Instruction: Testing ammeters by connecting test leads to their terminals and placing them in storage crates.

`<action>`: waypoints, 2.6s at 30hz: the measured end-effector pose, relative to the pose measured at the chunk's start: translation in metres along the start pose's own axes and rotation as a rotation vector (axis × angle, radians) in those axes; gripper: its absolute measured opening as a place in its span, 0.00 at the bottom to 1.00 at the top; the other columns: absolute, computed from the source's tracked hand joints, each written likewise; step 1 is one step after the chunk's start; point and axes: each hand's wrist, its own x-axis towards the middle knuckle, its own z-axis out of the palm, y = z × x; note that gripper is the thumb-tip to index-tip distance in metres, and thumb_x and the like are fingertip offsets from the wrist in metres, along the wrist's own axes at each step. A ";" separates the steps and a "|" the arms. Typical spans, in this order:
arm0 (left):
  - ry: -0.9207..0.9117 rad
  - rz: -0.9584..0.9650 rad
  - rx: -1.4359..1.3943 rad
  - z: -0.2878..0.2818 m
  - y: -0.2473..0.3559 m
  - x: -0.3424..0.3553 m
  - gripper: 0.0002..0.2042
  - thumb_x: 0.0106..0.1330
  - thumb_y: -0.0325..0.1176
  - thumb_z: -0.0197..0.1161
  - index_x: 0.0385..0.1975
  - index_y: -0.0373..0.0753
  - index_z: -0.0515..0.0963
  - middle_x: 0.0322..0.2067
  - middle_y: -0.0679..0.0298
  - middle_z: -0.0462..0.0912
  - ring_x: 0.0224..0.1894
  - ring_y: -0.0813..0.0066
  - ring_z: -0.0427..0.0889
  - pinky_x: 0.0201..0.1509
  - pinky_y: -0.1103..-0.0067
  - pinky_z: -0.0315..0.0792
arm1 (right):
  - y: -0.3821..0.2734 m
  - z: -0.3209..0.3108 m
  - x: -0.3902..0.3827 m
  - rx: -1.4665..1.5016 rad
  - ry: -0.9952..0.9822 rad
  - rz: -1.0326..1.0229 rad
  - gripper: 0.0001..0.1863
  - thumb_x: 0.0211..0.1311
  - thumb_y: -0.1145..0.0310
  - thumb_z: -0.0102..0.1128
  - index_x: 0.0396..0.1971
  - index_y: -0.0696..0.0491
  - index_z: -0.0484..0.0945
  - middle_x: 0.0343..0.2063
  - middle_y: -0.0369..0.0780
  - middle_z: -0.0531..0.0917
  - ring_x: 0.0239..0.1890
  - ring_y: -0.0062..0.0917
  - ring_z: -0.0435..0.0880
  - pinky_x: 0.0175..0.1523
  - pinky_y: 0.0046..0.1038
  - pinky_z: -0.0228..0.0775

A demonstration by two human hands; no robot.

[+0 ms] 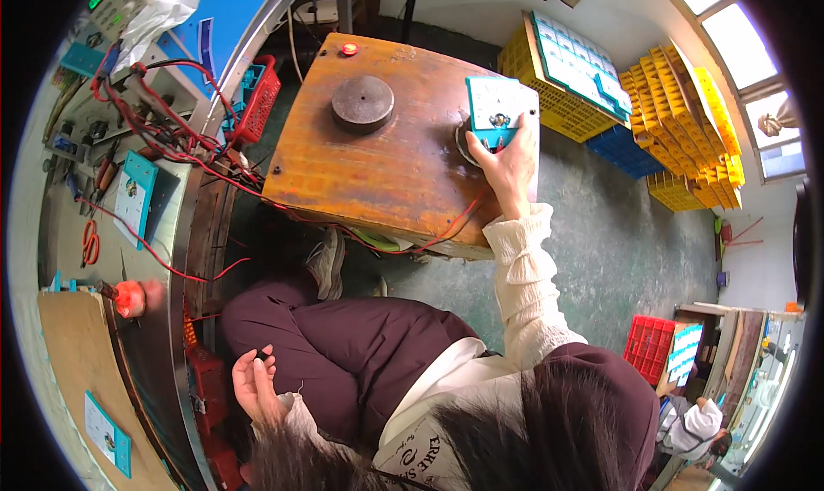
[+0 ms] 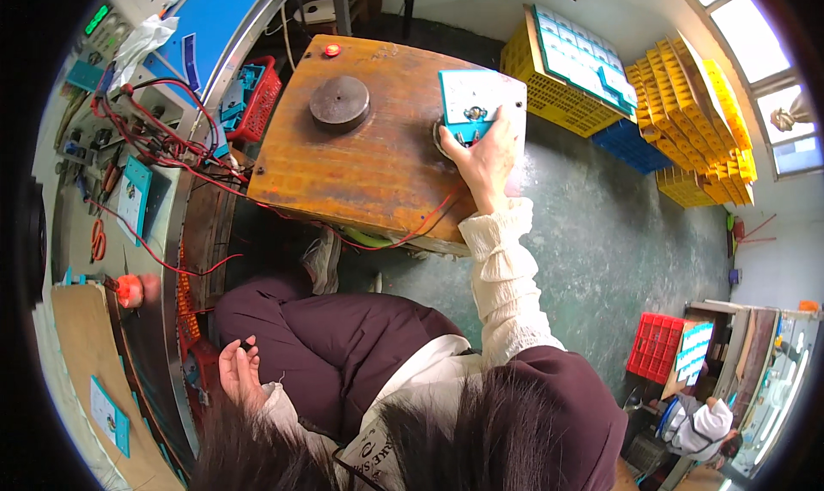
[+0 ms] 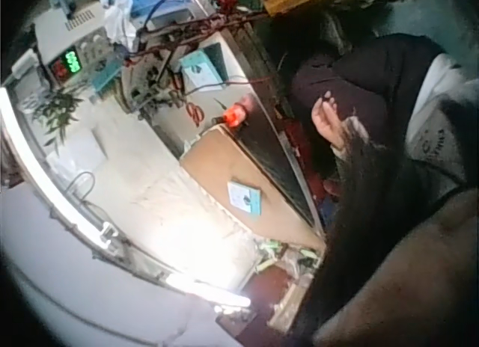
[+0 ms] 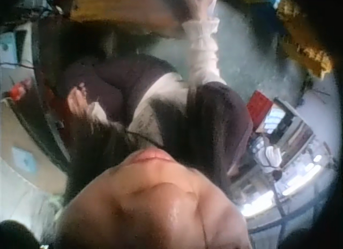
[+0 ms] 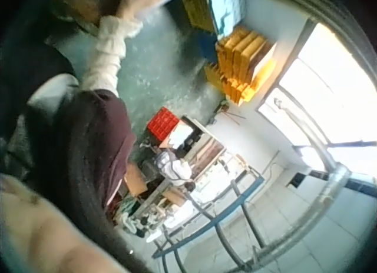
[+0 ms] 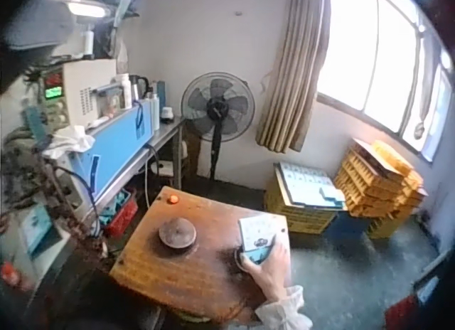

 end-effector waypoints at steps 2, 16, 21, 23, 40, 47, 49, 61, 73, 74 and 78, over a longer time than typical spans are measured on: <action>-0.024 0.033 0.054 0.003 0.002 -0.003 0.11 0.75 0.28 0.56 0.53 0.35 0.73 0.48 0.55 0.85 0.42 0.80 0.82 0.49 0.84 0.75 | 0.002 -0.001 0.000 -0.015 0.010 0.001 0.54 0.42 0.46 0.78 0.62 0.68 0.64 0.50 0.57 0.77 0.54 0.49 0.77 0.61 0.42 0.68; 0.184 0.302 -0.126 0.030 -0.012 -0.070 0.15 0.74 0.23 0.56 0.58 0.29 0.76 0.45 0.55 0.86 0.48 0.74 0.85 0.54 0.80 0.76 | -0.100 -0.009 -0.068 0.297 -0.123 -0.386 0.51 0.45 0.67 0.80 0.69 0.64 0.61 0.61 0.54 0.71 0.62 0.45 0.74 0.69 0.44 0.65; 0.357 0.343 0.215 0.040 0.002 -0.089 0.20 0.72 0.30 0.60 0.63 0.35 0.73 0.43 0.55 0.85 0.40 0.76 0.82 0.45 0.80 0.75 | -0.222 -0.029 -0.222 0.931 -0.924 -0.668 0.59 0.40 0.64 0.84 0.70 0.65 0.56 0.63 0.55 0.67 0.65 0.45 0.68 0.68 0.42 0.61; 0.539 0.295 0.107 0.029 0.007 -0.101 0.21 0.71 0.30 0.62 0.62 0.34 0.73 0.41 0.59 0.85 0.40 0.81 0.81 0.42 0.81 0.75 | -0.260 -0.051 -0.265 0.984 -0.983 -0.863 0.63 0.35 0.63 0.86 0.71 0.64 0.54 0.66 0.56 0.65 0.67 0.53 0.66 0.68 0.45 0.62; 0.387 0.096 -0.424 -0.032 0.000 -0.121 0.25 0.71 0.29 0.64 0.66 0.30 0.68 0.45 0.62 0.85 0.34 0.85 0.79 0.35 0.86 0.75 | -0.254 -0.070 -0.270 1.068 -1.589 -0.323 0.09 0.58 0.78 0.73 0.37 0.61 0.83 0.30 0.38 0.88 0.30 0.13 0.84 0.35 0.17 0.77; 0.389 0.084 -0.378 -0.023 0.007 -0.114 0.24 0.70 0.30 0.65 0.64 0.30 0.71 0.43 0.62 0.85 0.34 0.84 0.79 0.35 0.85 0.76 | -0.247 -0.062 -0.263 1.086 -1.572 -0.318 0.10 0.58 0.79 0.73 0.38 0.62 0.83 0.31 0.39 0.88 0.31 0.14 0.84 0.35 0.18 0.78; 0.423 0.090 -0.390 -0.020 0.010 -0.113 0.21 0.69 0.31 0.66 0.59 0.28 0.75 0.36 0.63 0.85 0.28 0.84 0.77 0.32 0.85 0.75 | -0.247 -0.060 -0.261 1.077 -1.567 -0.341 0.10 0.58 0.79 0.73 0.38 0.62 0.83 0.31 0.39 0.88 0.31 0.14 0.85 0.35 0.18 0.78; 0.371 0.030 -0.407 -0.024 0.010 -0.120 0.24 0.71 0.31 0.65 0.65 0.31 0.70 0.49 0.63 0.84 0.41 0.85 0.80 0.36 0.86 0.75 | -0.249 -0.067 -0.253 1.020 -1.570 -0.514 0.11 0.59 0.83 0.70 0.41 0.63 0.81 0.34 0.38 0.86 0.33 0.14 0.83 0.38 0.15 0.76; 0.435 0.066 -0.447 -0.033 0.000 -0.137 0.25 0.71 0.33 0.65 0.65 0.31 0.70 0.47 0.64 0.84 0.39 0.85 0.79 0.36 0.86 0.74 | -0.260 -0.073 -0.267 1.008 -1.560 -0.544 0.11 0.56 0.78 0.75 0.38 0.62 0.83 0.31 0.41 0.88 0.31 0.17 0.86 0.37 0.18 0.78; 0.448 0.060 -0.442 -0.035 -0.002 -0.139 0.25 0.71 0.33 0.65 0.65 0.31 0.71 0.47 0.64 0.84 0.38 0.86 0.78 0.36 0.86 0.74 | -0.261 -0.075 -0.269 1.003 -1.556 -0.564 0.11 0.56 0.78 0.75 0.38 0.62 0.83 0.31 0.41 0.88 0.31 0.17 0.86 0.36 0.19 0.78; 0.479 0.051 -0.418 -0.039 -0.005 -0.147 0.24 0.71 0.33 0.65 0.64 0.32 0.72 0.44 0.65 0.85 0.36 0.86 0.77 0.36 0.86 0.73 | -0.267 -0.078 -0.276 1.021 -1.517 -0.631 0.11 0.55 0.78 0.75 0.38 0.61 0.83 0.31 0.41 0.88 0.31 0.18 0.87 0.35 0.19 0.79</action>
